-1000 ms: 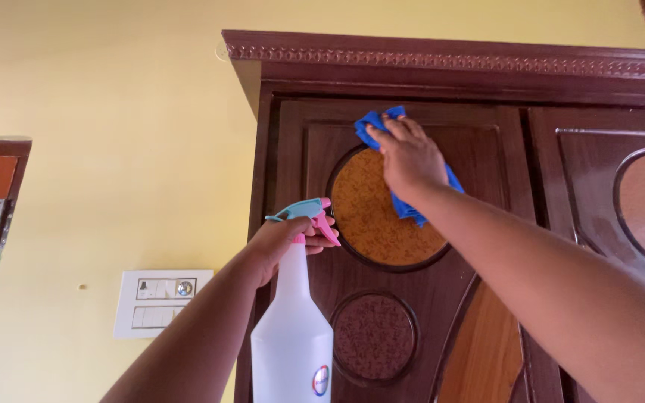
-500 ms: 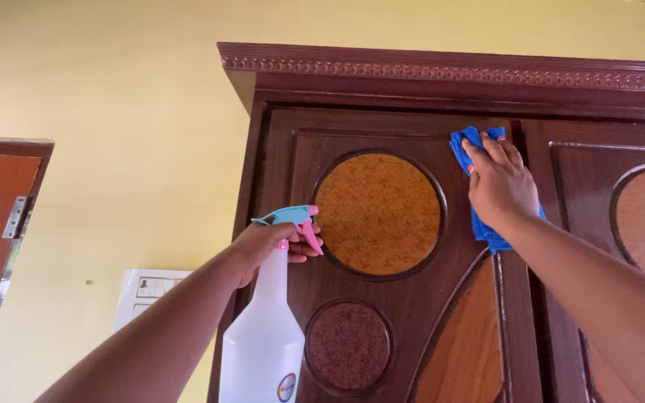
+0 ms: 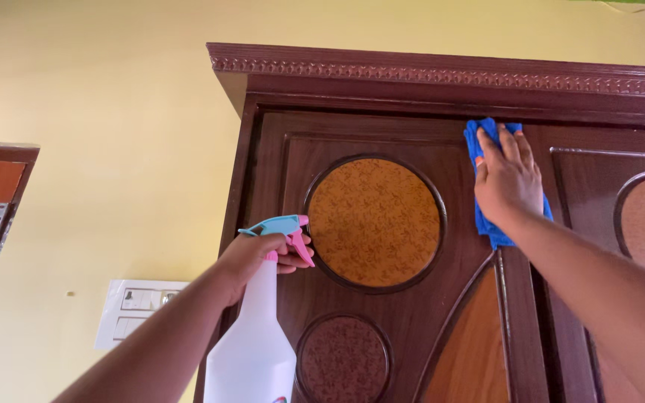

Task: The person wipes a circular wooden tray on a table with a blue cloth. Then the person sprays a cleaning solution from a spray bottle onto a wooden wardrobe and wipes the surface with the cloth.

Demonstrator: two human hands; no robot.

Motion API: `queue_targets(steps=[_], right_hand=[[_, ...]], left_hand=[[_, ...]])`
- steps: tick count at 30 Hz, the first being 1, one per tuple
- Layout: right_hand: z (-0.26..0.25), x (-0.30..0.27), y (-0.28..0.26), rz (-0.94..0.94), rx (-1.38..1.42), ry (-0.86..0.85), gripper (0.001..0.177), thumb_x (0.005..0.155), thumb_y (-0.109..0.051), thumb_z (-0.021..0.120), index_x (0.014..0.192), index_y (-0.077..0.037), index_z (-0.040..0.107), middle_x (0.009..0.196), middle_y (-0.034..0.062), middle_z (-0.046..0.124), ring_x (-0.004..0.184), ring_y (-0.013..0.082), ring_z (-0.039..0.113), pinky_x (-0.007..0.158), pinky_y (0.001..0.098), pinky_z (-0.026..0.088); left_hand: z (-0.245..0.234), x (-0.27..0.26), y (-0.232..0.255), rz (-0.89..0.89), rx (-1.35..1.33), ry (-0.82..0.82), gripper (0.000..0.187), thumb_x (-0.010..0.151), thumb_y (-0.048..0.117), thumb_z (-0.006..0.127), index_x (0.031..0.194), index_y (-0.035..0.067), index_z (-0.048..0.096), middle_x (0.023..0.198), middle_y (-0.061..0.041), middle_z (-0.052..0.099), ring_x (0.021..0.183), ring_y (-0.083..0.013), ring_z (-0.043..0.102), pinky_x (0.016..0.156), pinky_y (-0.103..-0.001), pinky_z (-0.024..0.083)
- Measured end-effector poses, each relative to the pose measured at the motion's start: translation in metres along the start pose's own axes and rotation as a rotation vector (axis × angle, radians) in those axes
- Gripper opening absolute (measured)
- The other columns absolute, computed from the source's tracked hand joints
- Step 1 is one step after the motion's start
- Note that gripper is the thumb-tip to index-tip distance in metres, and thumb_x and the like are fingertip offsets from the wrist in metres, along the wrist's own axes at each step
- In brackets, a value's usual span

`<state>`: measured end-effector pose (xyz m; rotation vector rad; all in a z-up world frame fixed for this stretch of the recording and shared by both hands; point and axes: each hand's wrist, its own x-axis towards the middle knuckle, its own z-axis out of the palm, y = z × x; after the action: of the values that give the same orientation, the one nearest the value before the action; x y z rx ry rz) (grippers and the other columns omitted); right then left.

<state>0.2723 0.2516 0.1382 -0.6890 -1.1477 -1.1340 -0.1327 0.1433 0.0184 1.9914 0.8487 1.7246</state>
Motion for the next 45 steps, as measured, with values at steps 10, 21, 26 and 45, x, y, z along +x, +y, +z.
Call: queue_targets(steps=[10, 21, 26, 45], right_hand=[[0.025, 0.035, -0.025, 0.0, 0.009, 0.066, 0.056, 0.102, -0.023, 0.051, 0.157, -0.019, 0.048, 0.166, 0.0171, 0.036, 0.152, 0.0442, 0.028, 0.122, 0.0563, 0.026], [0.038, 0.045, -0.146, -0.094, 0.055, -0.021, 0.057, 0.103, -0.026, 0.047, 0.159, -0.02, 0.039, 0.167, 0.0133, 0.028, 0.153, 0.0376, 0.022, 0.124, 0.0534, 0.02], [0.045, 0.049, -0.184, -0.146, 0.079, -0.012, 0.057, 0.102, -0.025, 0.048, 0.158, -0.019, 0.041, 0.166, 0.0138, 0.03, 0.153, 0.038, 0.023, 0.123, 0.054, 0.02], [0.049, 0.049, -0.305, -0.453, 0.186, -0.167, 0.056, 0.103, -0.026, 0.047, 0.158, -0.024, 0.037, 0.167, 0.0093, 0.024, 0.154, 0.0326, 0.017, 0.125, 0.0518, 0.017]], left_hand=[[0.004, -0.002, 0.002, 0.031, 0.018, 0.003, 0.047, 0.088, 0.022, 0.052, 0.126, -0.001, 0.067, 0.113, -0.016, 0.079, 0.103, -0.0244, 0.077, 0.093, -0.038, 0.056], [0.002, -0.006, -0.002, 0.088, -0.015, -0.023, 0.05, 0.085, 0.019, 0.05, 0.133, 0.01, 0.062, 0.113, -0.011, 0.076, 0.099, -0.0223, 0.077, 0.089, -0.034, 0.054], [0.002, -0.006, -0.008, 0.114, -0.074, -0.035, 0.058, 0.083, 0.017, 0.052, 0.14, 0.008, 0.061, 0.115, -0.011, 0.075, 0.097, -0.0217, 0.078, 0.088, -0.033, 0.054], [0.004, -0.002, -0.015, 0.161, -0.119, -0.003, 0.061, 0.077, 0.015, 0.052, 0.137, 0.008, 0.065, 0.11, -0.011, 0.077, 0.09, -0.0233, 0.078, 0.085, -0.034, 0.06]])
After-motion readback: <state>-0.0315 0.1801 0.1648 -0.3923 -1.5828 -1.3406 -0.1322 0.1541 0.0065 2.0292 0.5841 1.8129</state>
